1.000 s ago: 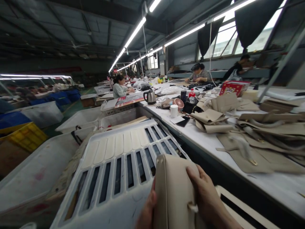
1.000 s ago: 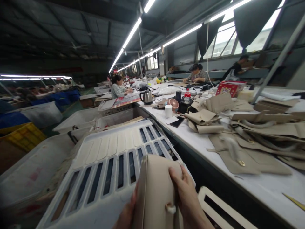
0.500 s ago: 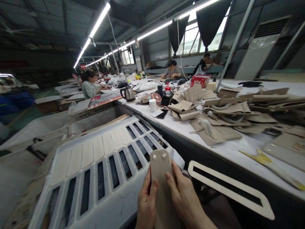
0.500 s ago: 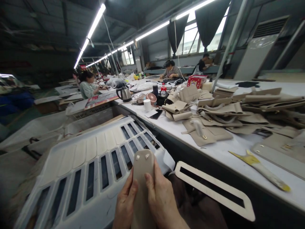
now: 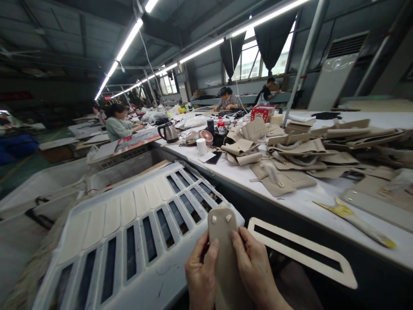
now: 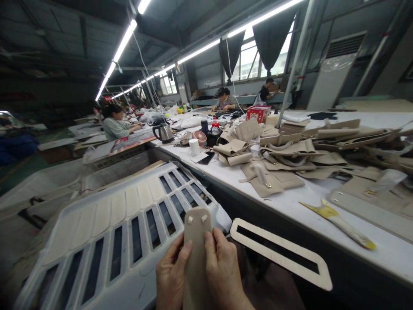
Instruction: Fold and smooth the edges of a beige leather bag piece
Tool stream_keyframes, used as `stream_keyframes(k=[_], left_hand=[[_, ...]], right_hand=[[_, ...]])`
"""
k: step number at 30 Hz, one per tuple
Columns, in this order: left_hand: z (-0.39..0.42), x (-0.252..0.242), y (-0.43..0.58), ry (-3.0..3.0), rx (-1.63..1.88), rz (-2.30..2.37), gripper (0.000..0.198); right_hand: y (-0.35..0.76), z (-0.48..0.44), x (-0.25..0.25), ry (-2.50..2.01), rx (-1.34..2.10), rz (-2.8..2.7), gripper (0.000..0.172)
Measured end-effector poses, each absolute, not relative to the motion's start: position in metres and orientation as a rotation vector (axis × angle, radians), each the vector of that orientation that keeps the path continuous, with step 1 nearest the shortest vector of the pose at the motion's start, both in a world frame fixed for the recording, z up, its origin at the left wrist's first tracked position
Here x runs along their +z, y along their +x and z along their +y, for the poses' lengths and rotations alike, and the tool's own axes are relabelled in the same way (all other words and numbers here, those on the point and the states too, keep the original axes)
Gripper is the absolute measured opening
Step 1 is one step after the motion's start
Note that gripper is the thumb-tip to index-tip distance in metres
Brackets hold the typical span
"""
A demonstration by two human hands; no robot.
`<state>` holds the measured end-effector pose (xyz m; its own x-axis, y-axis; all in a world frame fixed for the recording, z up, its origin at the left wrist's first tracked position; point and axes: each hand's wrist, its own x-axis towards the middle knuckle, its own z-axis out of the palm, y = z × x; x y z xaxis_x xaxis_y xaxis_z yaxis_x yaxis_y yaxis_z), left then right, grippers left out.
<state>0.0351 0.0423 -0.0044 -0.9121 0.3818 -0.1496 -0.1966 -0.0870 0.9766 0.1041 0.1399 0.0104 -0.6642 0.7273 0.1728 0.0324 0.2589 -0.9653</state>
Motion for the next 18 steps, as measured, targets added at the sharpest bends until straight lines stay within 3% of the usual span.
stream_keyframes(k=[4, 10, 14, 16, 18], left_hand=[[0.049, 0.012, 0.017, 0.375, 2.096, 1.756, 0.063], [0.06, 0.039, -0.017, 0.719, 1.842, 1.568, 0.044], [0.06, 0.044, -0.019, 0.63, 1.902, 1.666, 0.039], [0.051, 0.042, -0.019, 0.512, 1.966, 1.718, 0.041], [0.036, 0.037, -0.02, 0.387, 2.03, 1.786, 0.044]], right_hand=[[0.107, 0.139, 0.006, -0.629, 1.609, -1.844, 0.039], [0.108, 0.131, 0.013, -0.543, 1.67, -1.82, 0.04], [0.115, 0.134, 0.02, -0.48, 1.786, -1.891, 0.041], [0.125, 0.14, 0.005, -0.433, 1.853, -2.011, 0.056], [0.14, 0.148, -0.026, -0.478, 1.868, -2.121, 0.087]])
